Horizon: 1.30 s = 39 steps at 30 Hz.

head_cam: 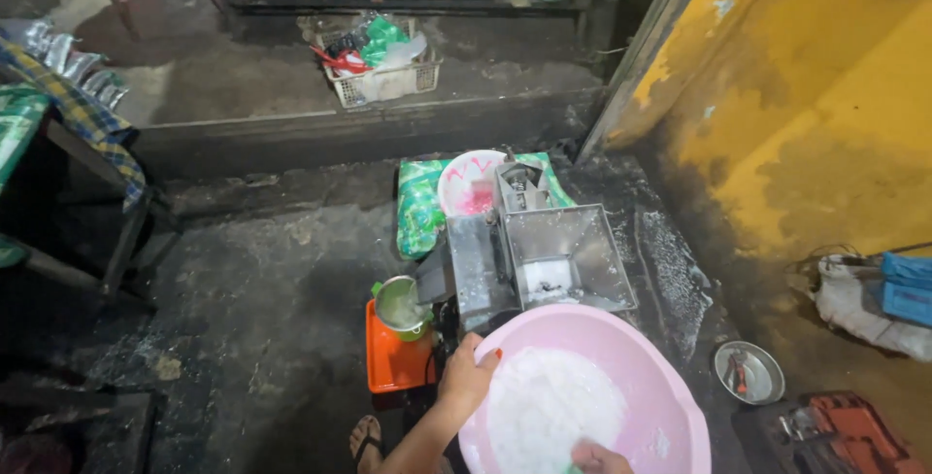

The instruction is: The person scoops a white, dough-like substance from a pink basin using a green scoop and feeds it into a metal processing machine. The person repeatedly scrapes the basin to transfer the contents and then uses the scoop to push the material inside the machine's hopper.

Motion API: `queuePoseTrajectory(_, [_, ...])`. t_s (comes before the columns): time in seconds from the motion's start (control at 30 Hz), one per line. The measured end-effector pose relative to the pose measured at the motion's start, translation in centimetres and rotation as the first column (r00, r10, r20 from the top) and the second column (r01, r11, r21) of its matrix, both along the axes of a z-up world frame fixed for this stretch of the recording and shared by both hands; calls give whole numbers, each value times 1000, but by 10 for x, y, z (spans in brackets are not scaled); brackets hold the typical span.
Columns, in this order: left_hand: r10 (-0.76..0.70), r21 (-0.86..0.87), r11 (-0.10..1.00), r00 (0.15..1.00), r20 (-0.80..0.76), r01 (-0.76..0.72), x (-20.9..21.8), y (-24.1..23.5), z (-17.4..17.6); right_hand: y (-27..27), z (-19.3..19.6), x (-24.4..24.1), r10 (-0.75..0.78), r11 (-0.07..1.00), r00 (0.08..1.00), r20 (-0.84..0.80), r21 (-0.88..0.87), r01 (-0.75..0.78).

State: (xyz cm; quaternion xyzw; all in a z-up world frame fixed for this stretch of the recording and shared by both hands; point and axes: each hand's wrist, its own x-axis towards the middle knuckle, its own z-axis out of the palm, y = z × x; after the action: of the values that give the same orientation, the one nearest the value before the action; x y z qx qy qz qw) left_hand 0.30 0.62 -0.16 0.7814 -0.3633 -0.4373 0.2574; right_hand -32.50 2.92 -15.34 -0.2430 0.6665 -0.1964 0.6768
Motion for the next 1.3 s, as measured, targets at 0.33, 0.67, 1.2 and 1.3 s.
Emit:
queuePoseTrajectory(0.33, [-16, -118, 993, 999, -34, 12, -1, -5, -35, 3, 194, 23, 296, 656, 267, -917, -8, -755])
queuePoseTrajectory(0.67, [27, -39, 999, 982, -189, -35, 3, 6, 19, -34, 212, 15, -112, 463, -35, -993, -21, -886])
queuePoseTrajectory(1.2, [6, -4, 1000, 986, -164, -7, 4, 5, 31, -27, 157, -4, 249, 898, 918, -310, -282, -339])
queuePoseTrajectory(1.3, [-5, -23, 1000, 984, -178, 1, 4, 6, 32, -25, 262, 34, 223, 902, 919, -324, -289, -321])
